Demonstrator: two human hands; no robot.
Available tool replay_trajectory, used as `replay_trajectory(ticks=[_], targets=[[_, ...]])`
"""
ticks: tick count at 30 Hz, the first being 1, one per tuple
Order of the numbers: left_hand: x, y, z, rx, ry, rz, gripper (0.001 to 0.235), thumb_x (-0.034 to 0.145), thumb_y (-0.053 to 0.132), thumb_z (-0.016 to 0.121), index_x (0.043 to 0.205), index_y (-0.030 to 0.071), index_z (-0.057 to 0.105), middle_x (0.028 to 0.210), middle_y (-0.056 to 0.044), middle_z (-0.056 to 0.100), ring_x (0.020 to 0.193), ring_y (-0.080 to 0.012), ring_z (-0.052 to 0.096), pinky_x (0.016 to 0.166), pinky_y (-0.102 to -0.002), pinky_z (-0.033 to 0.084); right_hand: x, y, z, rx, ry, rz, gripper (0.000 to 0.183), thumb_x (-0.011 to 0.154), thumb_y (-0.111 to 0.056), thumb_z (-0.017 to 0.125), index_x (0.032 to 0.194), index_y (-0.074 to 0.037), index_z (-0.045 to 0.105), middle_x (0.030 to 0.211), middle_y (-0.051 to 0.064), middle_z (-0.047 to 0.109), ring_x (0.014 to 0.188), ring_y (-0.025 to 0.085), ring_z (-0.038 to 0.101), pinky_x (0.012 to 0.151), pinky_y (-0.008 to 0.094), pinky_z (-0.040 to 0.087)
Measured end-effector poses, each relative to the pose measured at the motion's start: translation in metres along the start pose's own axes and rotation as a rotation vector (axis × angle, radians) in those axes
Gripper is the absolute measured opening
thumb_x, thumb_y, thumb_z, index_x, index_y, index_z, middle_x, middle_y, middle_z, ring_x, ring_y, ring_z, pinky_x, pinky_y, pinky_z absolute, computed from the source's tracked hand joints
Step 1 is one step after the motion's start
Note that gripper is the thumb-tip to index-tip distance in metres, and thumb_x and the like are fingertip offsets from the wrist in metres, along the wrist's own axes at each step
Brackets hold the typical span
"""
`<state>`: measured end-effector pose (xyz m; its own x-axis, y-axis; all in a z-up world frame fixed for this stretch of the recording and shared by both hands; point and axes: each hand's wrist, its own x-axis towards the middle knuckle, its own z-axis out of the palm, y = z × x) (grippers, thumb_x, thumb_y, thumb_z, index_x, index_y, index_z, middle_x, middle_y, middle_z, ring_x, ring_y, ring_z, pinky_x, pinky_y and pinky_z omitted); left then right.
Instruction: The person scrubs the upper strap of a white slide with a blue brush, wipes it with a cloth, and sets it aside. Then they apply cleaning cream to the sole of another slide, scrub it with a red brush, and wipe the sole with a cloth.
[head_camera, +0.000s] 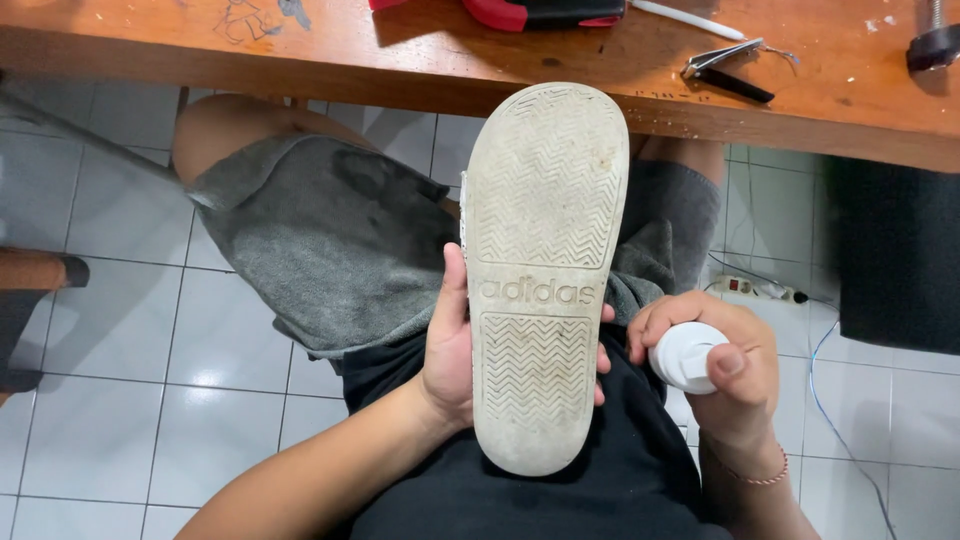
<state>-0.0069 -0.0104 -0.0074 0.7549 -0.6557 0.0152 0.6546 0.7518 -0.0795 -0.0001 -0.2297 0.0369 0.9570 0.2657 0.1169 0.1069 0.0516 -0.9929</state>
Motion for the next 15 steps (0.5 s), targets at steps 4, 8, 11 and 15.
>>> replay_trajectory(ticks=[4, 8, 11, 15], targets=[[-0.004, -0.002, -0.004, -0.039, -0.023, -0.003, 0.126, 0.091, 0.096, 0.028, 0.154, -0.012, 0.044, 0.143, -0.03, 0.055, 0.113, -0.0471, 0.065, 0.094, -0.064, 0.055, 0.003, -0.003, 0.008, -0.083, 0.057, -0.052, 0.055, 0.092, -0.059, 0.059, 0.087, -0.004, 0.061, 0.068, 0.012, 0.063, 0.062, 0.019, 0.063, 0.062, 0.028, 0.05], [-0.005, -0.002, -0.005, -0.116, 0.08, 0.058, 0.114, 0.095, 0.093, 0.034, 0.151, -0.006, 0.051, 0.138, -0.03, 0.058, 0.106, -0.0498, 0.065, 0.089, -0.068, 0.053, 0.0, -0.007, 0.016, -0.2, 0.052, -0.064, 0.059, 0.093, -0.064, 0.055, 0.089, -0.006, 0.057, 0.07, 0.011, 0.062, 0.061, 0.017, 0.063, 0.061, 0.026, 0.048], [0.0, 0.003, -0.012, -0.082, 0.123, 0.078, 0.118, 0.093, 0.094, 0.032, 0.143, -0.01, 0.055, 0.131, -0.028, 0.063, 0.104, -0.0479, 0.067, 0.089, -0.067, 0.054, -0.001, -0.002, 0.017, -0.295, 0.011, -0.085, 0.055, 0.093, -0.063, 0.052, 0.091, -0.008, 0.056, 0.07, 0.008, 0.065, 0.06, 0.015, 0.064, 0.059, 0.024, 0.047], [0.006, 0.007, -0.015, -0.066, 0.193, 0.125, 0.106, 0.093, 0.091, 0.034, 0.138, -0.001, 0.06, 0.123, -0.025, 0.066, 0.102, -0.0434, 0.067, 0.087, -0.062, 0.056, -0.002, 0.002, 0.02, -0.352, -0.035, -0.072, 0.054, 0.091, -0.062, 0.054, 0.093, -0.008, 0.054, 0.069, 0.007, 0.066, 0.06, 0.015, 0.065, 0.058, 0.024, 0.051]])
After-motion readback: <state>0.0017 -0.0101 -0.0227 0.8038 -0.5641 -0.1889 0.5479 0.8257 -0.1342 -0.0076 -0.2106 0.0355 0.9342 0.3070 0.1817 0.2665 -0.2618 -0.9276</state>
